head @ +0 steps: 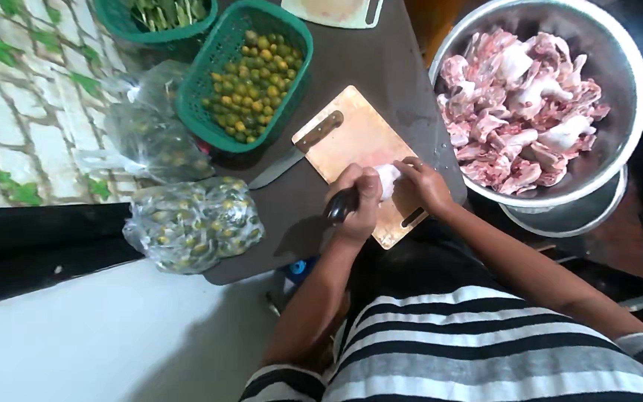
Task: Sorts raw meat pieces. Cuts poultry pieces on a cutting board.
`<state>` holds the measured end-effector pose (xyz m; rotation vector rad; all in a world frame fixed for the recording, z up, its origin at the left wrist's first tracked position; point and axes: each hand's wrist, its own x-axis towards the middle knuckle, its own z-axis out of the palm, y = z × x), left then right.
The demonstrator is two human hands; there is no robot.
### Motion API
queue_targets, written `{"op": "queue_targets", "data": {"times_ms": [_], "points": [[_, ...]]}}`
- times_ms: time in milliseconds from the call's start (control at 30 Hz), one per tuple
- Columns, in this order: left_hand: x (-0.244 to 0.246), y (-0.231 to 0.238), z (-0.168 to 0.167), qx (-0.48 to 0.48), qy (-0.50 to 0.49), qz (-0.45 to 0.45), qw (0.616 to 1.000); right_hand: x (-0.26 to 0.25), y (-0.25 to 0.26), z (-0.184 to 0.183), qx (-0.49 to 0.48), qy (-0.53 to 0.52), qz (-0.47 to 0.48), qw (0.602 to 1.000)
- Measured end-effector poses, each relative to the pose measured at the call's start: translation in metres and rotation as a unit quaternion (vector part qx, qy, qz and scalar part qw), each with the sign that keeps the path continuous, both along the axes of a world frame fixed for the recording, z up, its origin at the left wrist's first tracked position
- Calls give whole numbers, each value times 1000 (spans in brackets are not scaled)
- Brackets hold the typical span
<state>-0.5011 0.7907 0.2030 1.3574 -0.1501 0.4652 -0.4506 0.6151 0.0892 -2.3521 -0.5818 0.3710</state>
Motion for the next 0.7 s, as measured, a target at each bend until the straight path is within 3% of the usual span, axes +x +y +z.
{"op": "queue_targets", "data": {"times_ms": [67, 133, 233, 300, 500, 633, 700], "points": [[-3, 9, 37, -2, -43, -22, 999, 3, 5, -2, 9, -8, -7, 1000], [-5, 10, 49, -5, -71, -19, 997, 2, 6, 0, 17, -11, -6, 1000], [0, 0, -7, 17, 16, 19, 1000, 3, 5, -2, 14, -16, -1, 1000], [5, -2, -21, 10, 37, 14, 999, 5, 7, -5, 18, -29, -2, 999], [-8, 11, 53, 11, -50, -15, 999, 2, 8, -6, 25, -45, 2, 999], [-1, 0, -10, -18, 43, 19, 999, 4, 8, -7, 35, -40, 0, 999], [-1, -1, -13, -19, 51, 4, 999, 3, 7, -9, 30, -46, 6, 998]]}}
